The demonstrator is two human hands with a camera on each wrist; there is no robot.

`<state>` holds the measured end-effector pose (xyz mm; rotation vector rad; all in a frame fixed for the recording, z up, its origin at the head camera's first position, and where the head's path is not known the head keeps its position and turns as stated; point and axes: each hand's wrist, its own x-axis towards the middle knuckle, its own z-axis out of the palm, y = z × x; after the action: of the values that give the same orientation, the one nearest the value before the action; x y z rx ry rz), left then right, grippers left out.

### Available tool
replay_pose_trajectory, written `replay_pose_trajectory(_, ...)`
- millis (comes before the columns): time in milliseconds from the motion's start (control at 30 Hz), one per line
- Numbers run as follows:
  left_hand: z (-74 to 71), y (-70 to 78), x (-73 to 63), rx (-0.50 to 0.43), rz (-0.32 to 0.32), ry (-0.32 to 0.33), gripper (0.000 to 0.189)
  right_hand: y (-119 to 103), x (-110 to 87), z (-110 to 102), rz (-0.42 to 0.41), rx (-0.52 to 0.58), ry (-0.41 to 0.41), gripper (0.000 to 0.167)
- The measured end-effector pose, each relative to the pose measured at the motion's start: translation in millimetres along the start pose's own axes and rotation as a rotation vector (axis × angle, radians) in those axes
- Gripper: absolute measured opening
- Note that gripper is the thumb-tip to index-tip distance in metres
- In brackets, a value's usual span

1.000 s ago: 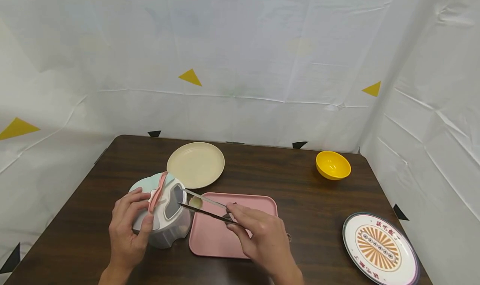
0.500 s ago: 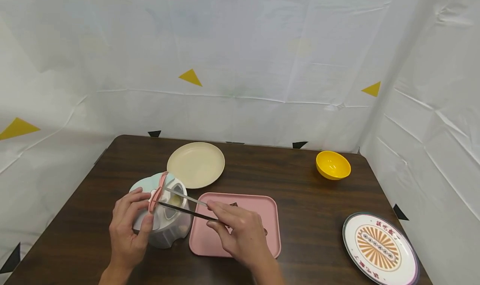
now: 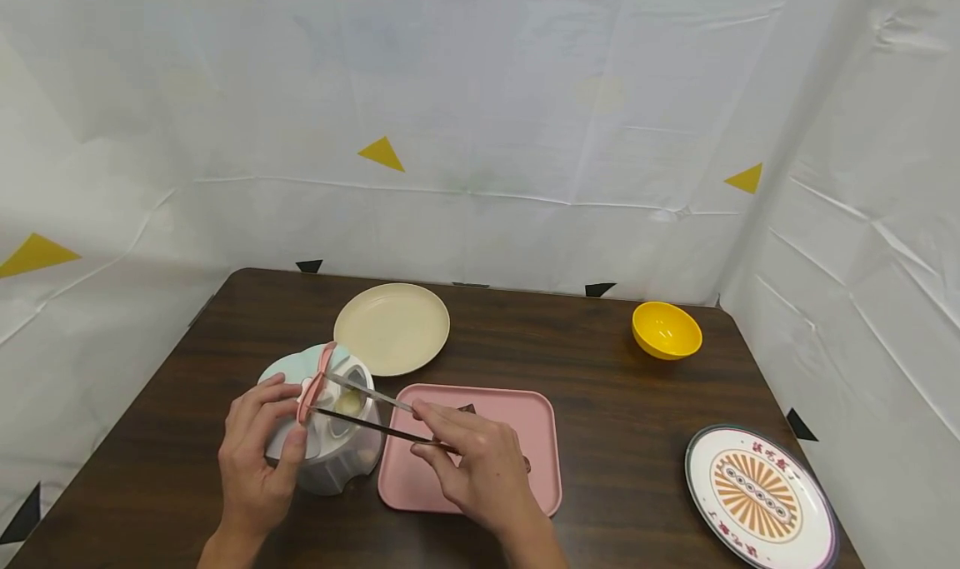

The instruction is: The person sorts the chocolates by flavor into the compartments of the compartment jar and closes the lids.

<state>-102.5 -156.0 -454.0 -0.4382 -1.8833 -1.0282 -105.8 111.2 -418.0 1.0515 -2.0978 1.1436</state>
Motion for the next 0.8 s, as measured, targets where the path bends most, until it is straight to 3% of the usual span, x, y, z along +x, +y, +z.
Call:
replay_pose_trajectory(267,0.3,0.3,0.7,0.001,0.001,0.007,0.018,1,-0.4,-2,0.037,-0.065,-0.016,0.055)
replay_pose_trajectory(500,-0.2,-0.3,0.1,0.004,0.002,0.004,0.018,-1,-0.9,-6,0.06,-0.059,-0.034,0.055)
replay_pose_trajectory(633,-0.4,-0.7,0.1,0.003,0.005,0.001,0.017,0,-4.1,-13,0.074,-0.063,-0.055,0.052)
replay_pose_trajectory(800,-1.0,-0.2,0.1,0.004,0.0,-0.006,0.017,1,-15.8,-31,0.153,-0.121,-0.073,0.056)
